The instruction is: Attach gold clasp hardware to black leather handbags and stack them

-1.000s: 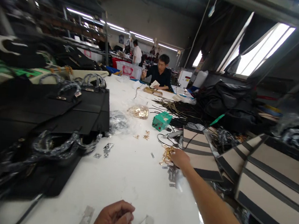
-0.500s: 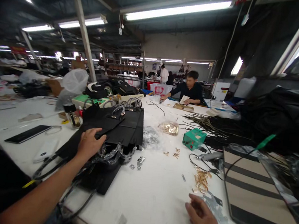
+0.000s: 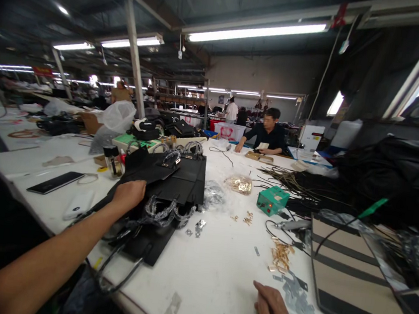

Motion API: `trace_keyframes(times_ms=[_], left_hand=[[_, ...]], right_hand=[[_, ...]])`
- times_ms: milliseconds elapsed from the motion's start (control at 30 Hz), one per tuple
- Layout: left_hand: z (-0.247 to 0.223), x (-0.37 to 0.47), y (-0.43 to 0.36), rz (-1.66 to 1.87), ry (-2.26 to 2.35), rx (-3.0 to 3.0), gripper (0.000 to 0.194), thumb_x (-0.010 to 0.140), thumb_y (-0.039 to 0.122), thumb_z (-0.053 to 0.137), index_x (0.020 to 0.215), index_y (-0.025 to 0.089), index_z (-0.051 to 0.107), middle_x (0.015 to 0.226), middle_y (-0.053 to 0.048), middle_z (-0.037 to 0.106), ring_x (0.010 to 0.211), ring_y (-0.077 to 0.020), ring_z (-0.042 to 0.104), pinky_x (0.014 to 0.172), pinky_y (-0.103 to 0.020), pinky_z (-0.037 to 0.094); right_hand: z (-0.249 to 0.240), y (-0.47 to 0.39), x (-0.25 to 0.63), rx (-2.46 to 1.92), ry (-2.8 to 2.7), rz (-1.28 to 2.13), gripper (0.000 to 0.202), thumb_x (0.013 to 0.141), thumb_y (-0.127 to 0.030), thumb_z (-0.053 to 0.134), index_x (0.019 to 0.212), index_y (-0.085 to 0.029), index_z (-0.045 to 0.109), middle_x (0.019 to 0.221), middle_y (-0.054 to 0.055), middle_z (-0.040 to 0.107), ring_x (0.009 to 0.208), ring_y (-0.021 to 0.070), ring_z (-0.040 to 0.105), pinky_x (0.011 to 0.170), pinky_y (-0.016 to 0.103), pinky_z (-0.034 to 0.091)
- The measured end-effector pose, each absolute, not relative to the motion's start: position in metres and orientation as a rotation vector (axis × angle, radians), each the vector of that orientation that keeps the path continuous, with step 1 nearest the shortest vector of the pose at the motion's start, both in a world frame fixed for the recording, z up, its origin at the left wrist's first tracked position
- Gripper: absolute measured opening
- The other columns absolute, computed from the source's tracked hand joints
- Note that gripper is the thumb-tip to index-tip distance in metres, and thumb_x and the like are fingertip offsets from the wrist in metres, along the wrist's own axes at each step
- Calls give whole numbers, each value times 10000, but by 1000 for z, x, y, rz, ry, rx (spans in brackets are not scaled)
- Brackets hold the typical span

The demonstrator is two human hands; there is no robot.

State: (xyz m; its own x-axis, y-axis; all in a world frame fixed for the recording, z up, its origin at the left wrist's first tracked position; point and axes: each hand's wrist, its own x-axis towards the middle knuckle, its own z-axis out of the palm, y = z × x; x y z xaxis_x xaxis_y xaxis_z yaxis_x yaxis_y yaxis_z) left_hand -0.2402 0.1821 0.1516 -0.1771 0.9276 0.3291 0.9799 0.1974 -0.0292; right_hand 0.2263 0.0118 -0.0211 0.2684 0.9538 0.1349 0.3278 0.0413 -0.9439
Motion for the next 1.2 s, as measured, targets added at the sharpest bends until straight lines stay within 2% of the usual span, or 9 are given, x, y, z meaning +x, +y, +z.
trace_keyframes(times_ms=[167,367,467,633,833,967,1033,1133,1200], left_hand=[[185,-220,148,-375,-2077,-1780,398,965,274,284,1087,122,631,1045,-171,679,1006,-321,619,781,-380,427],[158,-128,43,-730,-1651,-2107,257,953,232,405,982,189,656,944,-89,695,888,-239,623,764,-342,440],[119,-88,-6,-833,-1474,-2325,206,900,137,468,966,190,656,913,-81,706,838,-224,627,746,-344,455],[66,-58,-58,-960,-1328,-2612,238,880,93,475,986,199,659,955,-85,723,846,-225,653,720,-344,498],[56,-40,-87,-1270,-1085,-2973,229,859,143,546,1045,226,651,1043,-90,709,942,-218,663,810,-316,542],[72,-48,-92,-1667,-1426,-2694,152,844,215,619,990,250,598,943,-45,668,738,-165,627,720,-284,527],[83,-51,-87,-1830,-1719,-2441,280,803,307,685,1047,240,564,1005,-53,637,712,-159,589,704,-298,518],[99,-47,-71,-1973,-2011,-2441,625,743,407,744,1279,219,483,1226,-97,594,947,-220,620,815,-339,529],[103,-39,-60,-2043,-2104,-2674,659,734,406,758,1302,209,489,1262,-99,609,1062,-249,617,890,-361,518]], right_hand=[[4,11,199,-1567,-1089,999,527,745,-669,607,1028,-241,726,829,64,696,703,237,643,667,361,559],[55,46,126,-1026,-719,1470,565,765,-642,665,1138,-218,643,1196,97,641,1049,279,632,789,405,585],[62,58,110,-945,-510,1472,483,758,-614,688,1056,-237,632,1077,55,697,981,246,660,765,401,599],[68,39,124,-979,-422,1288,423,627,-330,844,973,-164,667,914,66,756,837,248,701,720,351,592],[118,-20,183,-866,-687,1333,455,749,-484,774,1036,-138,707,919,100,754,848,259,706,767,369,569],[138,-66,214,-941,-910,1350,368,774,-462,764,945,-137,735,848,78,747,741,206,691,712,306,540],[137,-85,215,-1003,-978,1365,327,799,-442,747,923,-140,738,839,64,740,719,182,677,685,275,520],[126,-103,202,-1082,-1057,1411,323,819,-449,723,895,-135,733,818,52,726,721,178,659,654,257,492],[112,-108,190,-1110,-1053,1400,347,818,-475,714,896,-137,727,811,44,716,725,180,645,651,259,483]])
